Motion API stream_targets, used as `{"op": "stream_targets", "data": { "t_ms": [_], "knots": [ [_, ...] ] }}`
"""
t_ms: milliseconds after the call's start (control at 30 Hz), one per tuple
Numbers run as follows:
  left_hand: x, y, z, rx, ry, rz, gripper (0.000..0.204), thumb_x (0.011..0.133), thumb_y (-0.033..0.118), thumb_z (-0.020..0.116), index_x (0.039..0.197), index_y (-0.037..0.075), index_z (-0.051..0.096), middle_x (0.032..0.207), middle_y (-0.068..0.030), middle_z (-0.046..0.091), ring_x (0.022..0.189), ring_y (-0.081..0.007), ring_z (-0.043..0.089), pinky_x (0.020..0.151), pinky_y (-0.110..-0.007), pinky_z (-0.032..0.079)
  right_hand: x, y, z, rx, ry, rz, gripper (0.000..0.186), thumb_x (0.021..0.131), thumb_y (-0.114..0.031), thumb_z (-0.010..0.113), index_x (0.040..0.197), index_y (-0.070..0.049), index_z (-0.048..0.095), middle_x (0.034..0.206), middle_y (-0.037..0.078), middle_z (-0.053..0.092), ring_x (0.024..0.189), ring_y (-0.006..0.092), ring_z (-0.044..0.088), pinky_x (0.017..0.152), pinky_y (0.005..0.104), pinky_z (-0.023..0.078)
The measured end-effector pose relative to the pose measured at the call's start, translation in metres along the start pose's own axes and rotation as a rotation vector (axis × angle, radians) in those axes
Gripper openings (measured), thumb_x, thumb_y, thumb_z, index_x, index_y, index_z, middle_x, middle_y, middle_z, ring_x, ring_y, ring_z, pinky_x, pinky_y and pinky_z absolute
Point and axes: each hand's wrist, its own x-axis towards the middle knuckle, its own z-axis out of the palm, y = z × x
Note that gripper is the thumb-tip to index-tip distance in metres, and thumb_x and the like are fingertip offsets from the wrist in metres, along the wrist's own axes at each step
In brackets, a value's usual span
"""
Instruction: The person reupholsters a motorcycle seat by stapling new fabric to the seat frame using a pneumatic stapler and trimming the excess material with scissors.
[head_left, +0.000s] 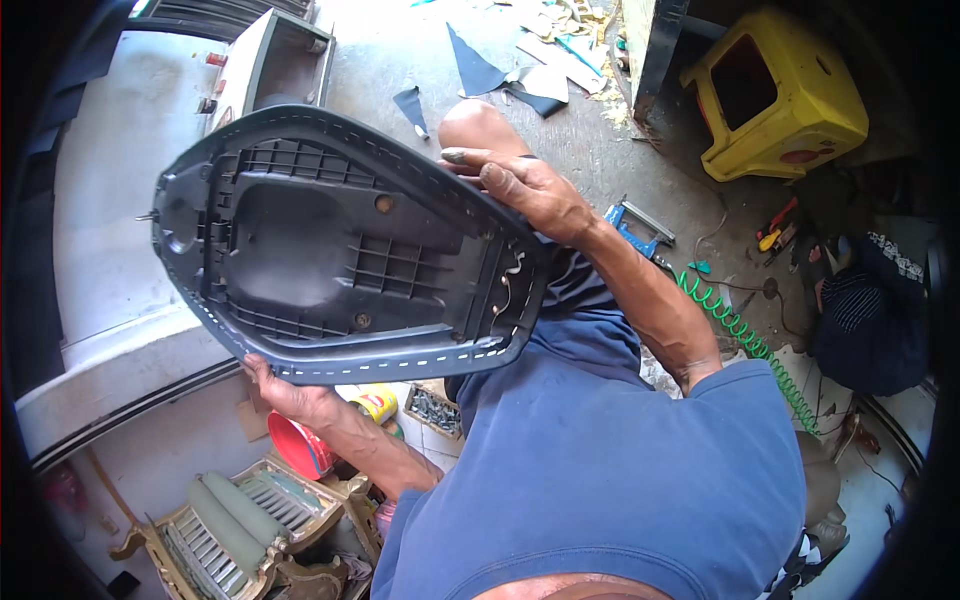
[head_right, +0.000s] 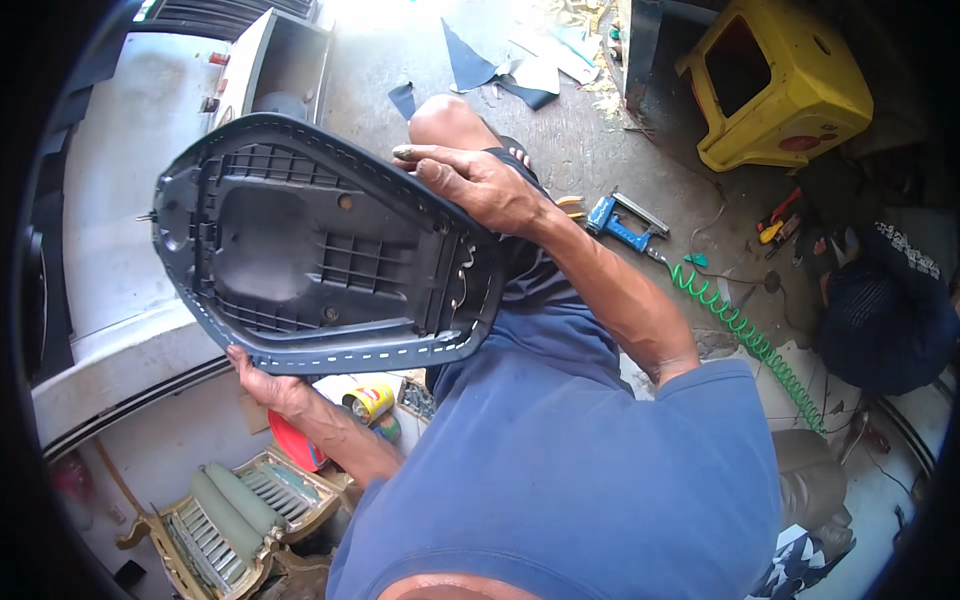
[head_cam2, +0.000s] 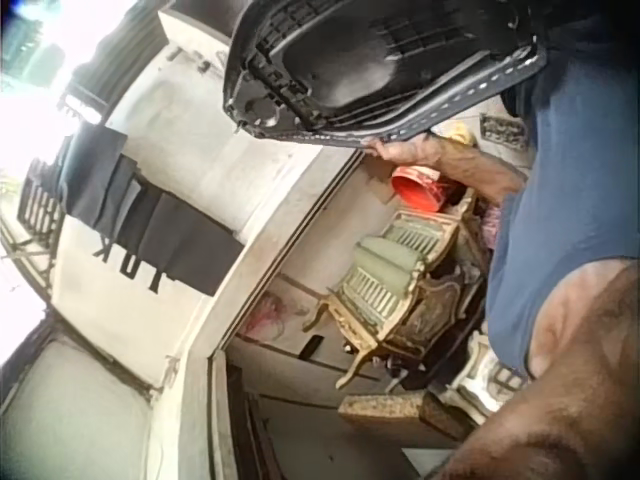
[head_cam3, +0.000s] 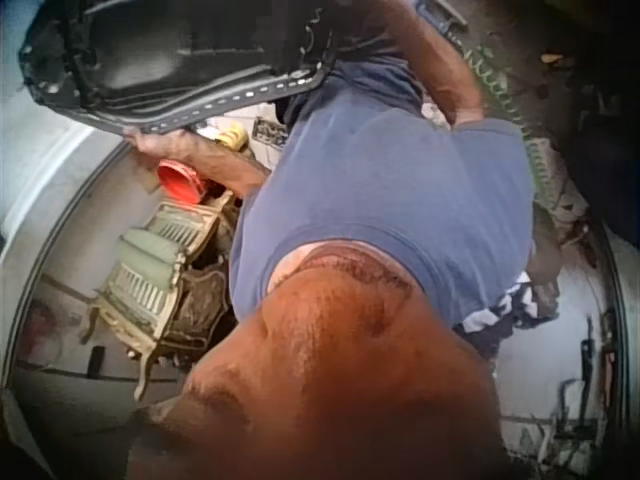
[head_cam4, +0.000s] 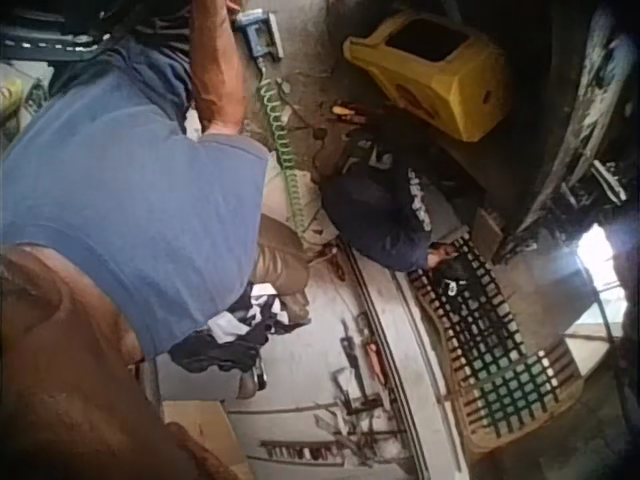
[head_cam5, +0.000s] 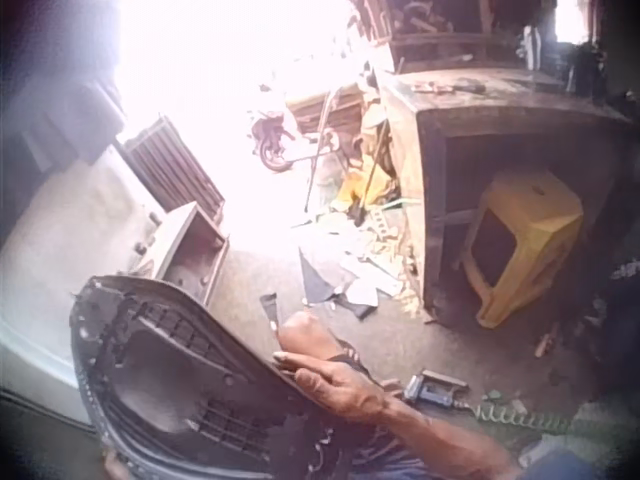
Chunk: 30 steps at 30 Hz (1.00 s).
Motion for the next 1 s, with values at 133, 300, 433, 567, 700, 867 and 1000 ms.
{"op": "stream_targets", "data": {
  "t_ms": [133,300,433,567,700,867,1000],
  "knots": [
    [0.016,-0.043,-0.014,-0.06,-0.004,-0.084,0.051,0.103,0.02,0.058,0.152,0.009,0.048,0.143,-0.015,0.06,0.125,-0.0319,0.061,0.109,-0.051,0.052,-0.02,-0.01,0.022,-0.318,0.296,-0.007,0.07,0.101,-0.04,0.068,0.151,0.005,0.047,0.142,0.023,0.062,0.131,0.0271,0.06,0.113,0.0375,0.045],
    [0.015,-0.096,-0.032,-0.057,0.107,-0.423,0.046,0.108,0.031,0.049,0.144,0.003,0.053,0.137,-0.0166,0.062,0.121,-0.0345,0.063,0.107,-0.051,0.051,-0.044,-0.007,0.027,-0.586,0.39,0.175,0.074,0.096,-0.034,0.075,0.152,0.004,0.046,0.137,0.026,0.064,0.129,0.0308,0.063,0.109,0.0421,0.048],
    [0.006,-0.125,-0.035,-0.047,0.263,-0.467,0.046,0.108,0.033,0.051,0.142,0.003,0.053,0.135,-0.0171,0.062,0.119,-0.0337,0.063,0.104,-0.052,0.053,-0.039,-0.022,0.042,-0.596,0.464,0.206,0.069,0.097,-0.034,0.074,0.15,0.001,0.048,0.125,0.026,0.069,0.117,0.0289,0.07,0.1,0.0407,0.052],
    [-0.01,-0.13,-0.011,-0.064,0.28,-0.466,0.048,0.107,0.031,0.054,0.145,0.002,0.05,0.135,-0.0172,0.061,0.12,-0.033,0.062,0.103,-0.051,0.052,-0.013,-0.023,0.035,-0.605,0.578,0.263,0.046,0.099,-0.031,0.072,0.133,-0.001,0.064,0.104,0.02,0.077,0.094,0.0248,0.076,0.082,0.0352,0.058],
    [-0.014,-0.125,0.004,-0.055,0.246,-0.421,0.051,0.105,0.032,0.057,0.146,0.003,0.049,0.137,-0.0158,0.061,0.119,-0.0323,0.063,0.104,-0.049,0.053,0.013,-0.034,0.03,-0.726,0.565,0.345,0.043,0.096,-0.031,0.075,0.126,-0.002,0.067,0.099,0.019,0.077,0.091,0.0239,0.077,0.08,0.0374,0.058],
    [-0.008,-0.123,-0.009,-0.039,0.156,-0.331,0.053,0.103,0.034,0.06,0.146,0.006,0.049,0.136,-0.014,0.06,0.118,-0.0301,0.064,0.103,-0.048,0.054,0.02,-0.034,0.029,-0.634,0.59,0.5,0.048,0.094,-0.028,0.075,0.134,-0.003,0.063,0.107,0.019,0.077,0.102,0.0249,0.075,0.089,0.0376,0.056],
    [-0.006,-0.108,-0.005,0.031,0.222,-0.453,0.054,0.103,0.037,0.06,0.146,0.006,0.05,0.139,-0.0133,0.059,0.123,-0.0304,0.061,0.106,-0.049,0.052,0.034,-0.037,0.034,-0.657,0.549,0.381,0.056,0.096,-0.02,0.07,0.147,-0.004,0.054,0.126,0.021,0.072,0.12,0.0249,0.069,0.102,0.037,0.051]
  ]
}}
